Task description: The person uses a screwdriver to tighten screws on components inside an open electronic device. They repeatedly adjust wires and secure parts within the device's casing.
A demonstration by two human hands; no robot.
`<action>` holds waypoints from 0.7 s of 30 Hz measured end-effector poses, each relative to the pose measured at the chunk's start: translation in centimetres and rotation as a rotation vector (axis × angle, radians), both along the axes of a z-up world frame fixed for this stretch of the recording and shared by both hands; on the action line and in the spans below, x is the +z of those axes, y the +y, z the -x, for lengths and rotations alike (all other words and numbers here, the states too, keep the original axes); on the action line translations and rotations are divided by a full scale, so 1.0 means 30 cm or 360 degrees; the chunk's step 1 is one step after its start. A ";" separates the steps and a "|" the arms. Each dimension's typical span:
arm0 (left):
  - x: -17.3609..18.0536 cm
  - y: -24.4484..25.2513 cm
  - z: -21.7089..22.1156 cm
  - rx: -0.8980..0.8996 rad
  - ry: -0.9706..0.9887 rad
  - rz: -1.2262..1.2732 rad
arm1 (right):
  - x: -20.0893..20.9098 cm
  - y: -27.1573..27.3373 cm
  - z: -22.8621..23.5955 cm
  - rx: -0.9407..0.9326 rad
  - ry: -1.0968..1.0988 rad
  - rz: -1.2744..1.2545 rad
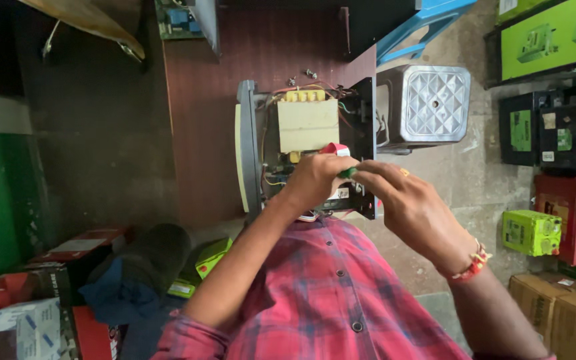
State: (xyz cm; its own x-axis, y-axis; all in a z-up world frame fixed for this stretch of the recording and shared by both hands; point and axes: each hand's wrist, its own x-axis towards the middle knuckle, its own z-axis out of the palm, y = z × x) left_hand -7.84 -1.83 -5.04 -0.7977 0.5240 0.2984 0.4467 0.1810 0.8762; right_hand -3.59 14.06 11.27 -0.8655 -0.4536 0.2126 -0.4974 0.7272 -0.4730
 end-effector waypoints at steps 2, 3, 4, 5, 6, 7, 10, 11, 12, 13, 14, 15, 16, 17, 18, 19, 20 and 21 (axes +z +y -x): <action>0.006 -0.005 0.015 -0.0038 0.0018 -0.0101 | -0.011 0.021 0.002 -0.0113 -0.0089 -0.0159; 0.012 -0.011 0.022 -0.0043 0.0012 -0.0098 | -0.027 0.020 0.009 -0.0215 -0.0162 -0.0311; 0.017 -0.017 0.028 -0.0048 0.0006 -0.0096 | -0.039 0.020 0.011 -0.0316 -0.0235 -0.0463; 0.022 -0.018 0.033 -0.0053 -0.0016 -0.0097 | -0.045 0.022 0.014 -0.0360 -0.0351 -0.0673; 0.024 -0.018 0.038 -0.0059 -0.0038 -0.0099 | -0.052 0.021 0.022 -0.0403 -0.0466 -0.0884; 0.025 -0.018 0.041 -0.0067 -0.0064 -0.0100 | -0.055 0.018 0.025 -0.0447 -0.0586 -0.1095; 0.020 -0.019 0.054 -0.0168 -0.0124 -0.0020 | -0.017 0.023 0.006 -0.0347 -0.0146 -0.0373; 0.016 -0.020 0.053 -0.0183 -0.0095 -0.0006 | -0.003 0.030 0.003 -0.0179 -0.0085 -0.0338; 0.016 -0.018 0.051 -0.0198 -0.0066 0.0008 | 0.011 0.044 0.003 -0.0011 -0.0024 -0.0301; 0.024 -0.017 0.062 -0.0237 -0.0017 0.0025 | 0.020 0.051 0.005 0.0131 0.0055 -0.0261; 0.035 -0.022 0.065 -0.0229 -0.0041 0.0007 | 0.016 0.049 0.006 0.0096 0.0001 -0.0255; 0.044 -0.018 0.064 -0.0218 -0.0068 -0.0025 | 0.007 0.050 0.010 0.0064 -0.0058 -0.0262; 0.052 -0.014 0.066 -0.0208 -0.0095 -0.0058 | -0.007 0.049 0.013 0.0031 -0.0116 -0.0268; 0.056 -0.015 0.059 -0.0221 -0.0088 -0.0120 | -0.026 0.042 0.009 -0.0091 -0.0268 -0.0502; 0.058 -0.015 0.059 -0.0233 -0.0081 -0.0182 | -0.045 0.032 0.005 -0.0214 -0.0418 -0.0738; 0.060 -0.020 0.068 -0.0251 -0.0061 -0.0239 | -0.059 0.025 0.006 -0.0345 -0.0553 -0.0971; 0.063 -0.030 0.072 -0.0267 -0.0095 -0.0195 | -0.063 0.025 0.009 -0.0359 -0.0515 -0.1006; 0.065 -0.038 0.074 -0.0284 -0.0130 -0.0158 | -0.060 0.031 0.011 -0.0375 -0.0477 -0.1048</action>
State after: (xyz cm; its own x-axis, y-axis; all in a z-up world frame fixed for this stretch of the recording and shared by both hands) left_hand -10.05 -2.96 -3.08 -0.7188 0.6302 0.2935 0.3905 0.0168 0.9204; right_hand -3.91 14.98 9.48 -0.9331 -0.2017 -0.2976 -0.2127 0.9771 0.0047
